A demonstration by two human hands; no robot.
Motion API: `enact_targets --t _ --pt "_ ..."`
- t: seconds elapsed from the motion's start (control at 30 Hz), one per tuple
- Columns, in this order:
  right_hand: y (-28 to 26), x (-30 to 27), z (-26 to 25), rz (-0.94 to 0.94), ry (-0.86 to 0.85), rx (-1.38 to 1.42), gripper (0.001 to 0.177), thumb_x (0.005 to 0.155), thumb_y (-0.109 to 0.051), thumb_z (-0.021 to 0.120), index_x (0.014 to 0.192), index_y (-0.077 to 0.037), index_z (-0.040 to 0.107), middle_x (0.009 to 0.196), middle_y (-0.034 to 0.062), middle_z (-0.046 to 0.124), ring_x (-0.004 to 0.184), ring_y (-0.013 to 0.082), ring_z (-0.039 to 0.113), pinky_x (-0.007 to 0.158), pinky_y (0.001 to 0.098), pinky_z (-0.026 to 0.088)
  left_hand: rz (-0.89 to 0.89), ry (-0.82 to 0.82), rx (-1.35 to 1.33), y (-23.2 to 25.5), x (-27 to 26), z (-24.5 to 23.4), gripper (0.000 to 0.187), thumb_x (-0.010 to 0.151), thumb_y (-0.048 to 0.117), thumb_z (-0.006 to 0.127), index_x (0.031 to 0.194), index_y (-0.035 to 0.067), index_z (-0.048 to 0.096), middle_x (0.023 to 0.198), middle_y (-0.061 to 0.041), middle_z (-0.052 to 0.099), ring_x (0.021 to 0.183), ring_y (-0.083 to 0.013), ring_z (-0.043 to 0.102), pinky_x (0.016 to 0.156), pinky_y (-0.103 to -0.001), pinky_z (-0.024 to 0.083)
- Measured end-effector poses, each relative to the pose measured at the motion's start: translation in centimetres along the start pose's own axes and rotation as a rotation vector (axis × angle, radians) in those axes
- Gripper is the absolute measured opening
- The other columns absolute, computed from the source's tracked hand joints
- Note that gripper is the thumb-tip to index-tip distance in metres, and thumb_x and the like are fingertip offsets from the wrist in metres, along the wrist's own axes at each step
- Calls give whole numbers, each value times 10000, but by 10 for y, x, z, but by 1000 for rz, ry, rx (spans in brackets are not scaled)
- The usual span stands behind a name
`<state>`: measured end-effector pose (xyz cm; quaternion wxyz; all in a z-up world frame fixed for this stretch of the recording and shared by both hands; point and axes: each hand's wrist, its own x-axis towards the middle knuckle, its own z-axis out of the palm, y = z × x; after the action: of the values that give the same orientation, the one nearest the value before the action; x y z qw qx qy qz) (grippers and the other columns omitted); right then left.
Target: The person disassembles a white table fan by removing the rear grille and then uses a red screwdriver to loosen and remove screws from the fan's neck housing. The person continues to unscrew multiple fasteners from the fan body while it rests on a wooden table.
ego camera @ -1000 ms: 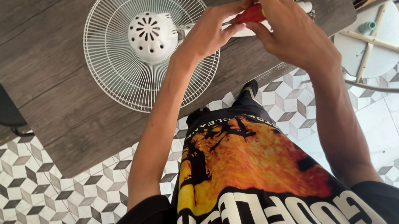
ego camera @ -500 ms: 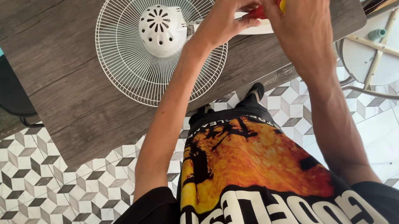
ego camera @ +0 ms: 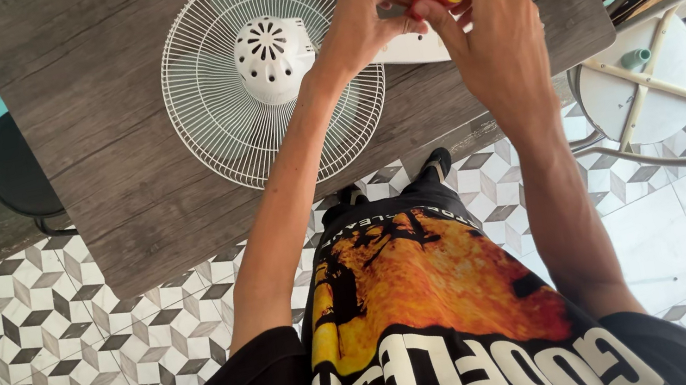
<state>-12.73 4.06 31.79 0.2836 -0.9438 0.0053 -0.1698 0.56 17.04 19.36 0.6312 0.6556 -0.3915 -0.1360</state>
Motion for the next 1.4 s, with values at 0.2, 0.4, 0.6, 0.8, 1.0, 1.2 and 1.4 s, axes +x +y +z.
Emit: enact_targets --t 0.2,0.4,0.6,0.8,1.0,1.2,1.4 --pt "-3 3 -10 -79 -71 60 292 1087 -110 713 1329 16 607 1164 201 665 1022 290 724 827 376 617 126 -2 123 8 -5 5 395 853 44 825 1220 15 682 1127 -150 769 1011 -257 756 932 -385 593" --pt "-2 1 -6 -187 -23 119 478 1026 -72 735 1454 20 544 1164 202 612 1035 299 678 886 398 569 78 29 155 13 -7 3 358 874 108 839 1192 21 698 1084 -138 779 972 -233 786 910 -366 617" --pt "0 1 16 -68 54 126 439 979 -59 819 1385 -77 652 1173 139 565 1000 236 706 859 327 629 95 94 88 19 -11 5 327 886 112 855 1102 -13 643 1003 -112 785 939 -230 792 843 -350 637" --pt "6 3 13 -244 55 179 562 974 126 684 1487 -43 527 1277 149 573 1190 253 663 1046 341 609 211 43 205 11 -12 -8 371 944 64 804 1274 16 642 1135 -140 766 1048 -265 760 930 -398 592" --pt "3 0 25 -228 75 31 546 1058 23 762 1543 -73 531 1194 181 508 1108 263 585 939 369 565 -8 107 160 12 -6 -5 318 880 135 842 1119 28 661 1024 -88 783 983 -223 781 834 -369 654" --pt "3 8 20 -256 79 56 555 1031 91 644 1539 -92 517 1242 137 576 1058 228 637 960 377 562 101 53 143 30 -6 -12 344 913 75 780 1226 29 645 1184 -123 725 1004 -274 707 885 -422 564" --pt "0 9 19 -216 54 152 485 1068 20 730 1503 -62 533 1298 171 561 1065 261 656 945 361 578 134 79 160 15 2 -6 324 907 116 856 1160 65 660 1083 -60 783 979 -202 777 809 -349 646"
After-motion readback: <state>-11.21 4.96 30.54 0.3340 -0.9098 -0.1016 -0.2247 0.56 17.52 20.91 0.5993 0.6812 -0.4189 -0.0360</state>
